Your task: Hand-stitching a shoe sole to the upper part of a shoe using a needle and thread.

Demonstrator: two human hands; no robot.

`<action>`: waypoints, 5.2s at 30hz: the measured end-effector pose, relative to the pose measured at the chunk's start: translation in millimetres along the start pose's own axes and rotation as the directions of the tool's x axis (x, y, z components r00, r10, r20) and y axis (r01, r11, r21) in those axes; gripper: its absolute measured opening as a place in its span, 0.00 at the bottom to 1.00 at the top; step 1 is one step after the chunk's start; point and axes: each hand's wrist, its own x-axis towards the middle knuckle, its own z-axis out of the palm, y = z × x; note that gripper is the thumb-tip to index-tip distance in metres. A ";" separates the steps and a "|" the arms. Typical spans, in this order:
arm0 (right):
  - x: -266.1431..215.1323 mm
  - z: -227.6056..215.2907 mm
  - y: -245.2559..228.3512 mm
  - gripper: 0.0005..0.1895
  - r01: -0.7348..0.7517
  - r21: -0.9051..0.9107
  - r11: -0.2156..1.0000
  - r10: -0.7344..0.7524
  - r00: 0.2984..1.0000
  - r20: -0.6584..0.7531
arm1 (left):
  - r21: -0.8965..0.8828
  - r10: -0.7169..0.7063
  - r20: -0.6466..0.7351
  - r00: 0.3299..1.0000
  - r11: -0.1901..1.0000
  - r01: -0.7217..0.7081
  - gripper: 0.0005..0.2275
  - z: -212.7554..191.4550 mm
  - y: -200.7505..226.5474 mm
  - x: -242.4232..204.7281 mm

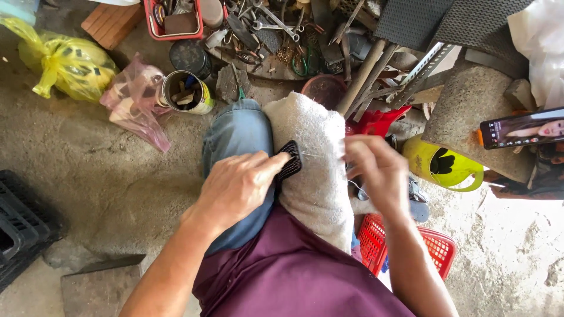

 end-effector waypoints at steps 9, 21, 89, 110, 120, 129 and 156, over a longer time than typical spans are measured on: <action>-4.6 32.4 -21.1 0.19 0.503 -0.492 0.711 -0.594 0.804 -0.037 | 0.144 0.087 -0.254 0.963 0.988 -0.051 0.06 18.7 -1.2 0.8; -14.6 38.3 -36.9 0.26 0.327 0.045 0.944 -0.330 0.923 0.197 | 0.090 0.026 -0.360 0.932 0.996 0.007 0.03 19.8 -5.1 -2.9; 1.0 67.0 0.9 0.13 0.490 -0.431 0.758 -0.459 0.870 0.181 | -0.278 -0.416 -0.124 0.901 0.886 0.371 0.08 -0.8 22.7 -17.1; -0.6 39.7 -5.7 0.11 0.242 -0.112 0.964 -0.238 0.970 0.042 | -0.787 -0.098 -0.222 0.970 0.606 -0.119 0.08 -40.3 30.2 -30.3; 24.3 6.3 13.5 0.11 -0.027 0.001 1.000 0.027 0.991 0.129 | -0.759 -0.883 -0.404 0.238 0.469 0.451 0.28 -37.5 -139.4 -289.7; 15.0 12.0 10.1 0.11 0.408 -0.471 0.782 -0.517 0.847 -0.124 | 0.164 -0.447 -0.714 0.540 0.643 0.749 0.09 15.5 -132.3 -188.4; 12.8 45.3 17.8 0.14 0.566 -0.156 0.810 -0.548 0.824 0.146 | -0.502 -0.227 -0.315 0.922 0.864 0.042 0.12 34.7 26.6 7.2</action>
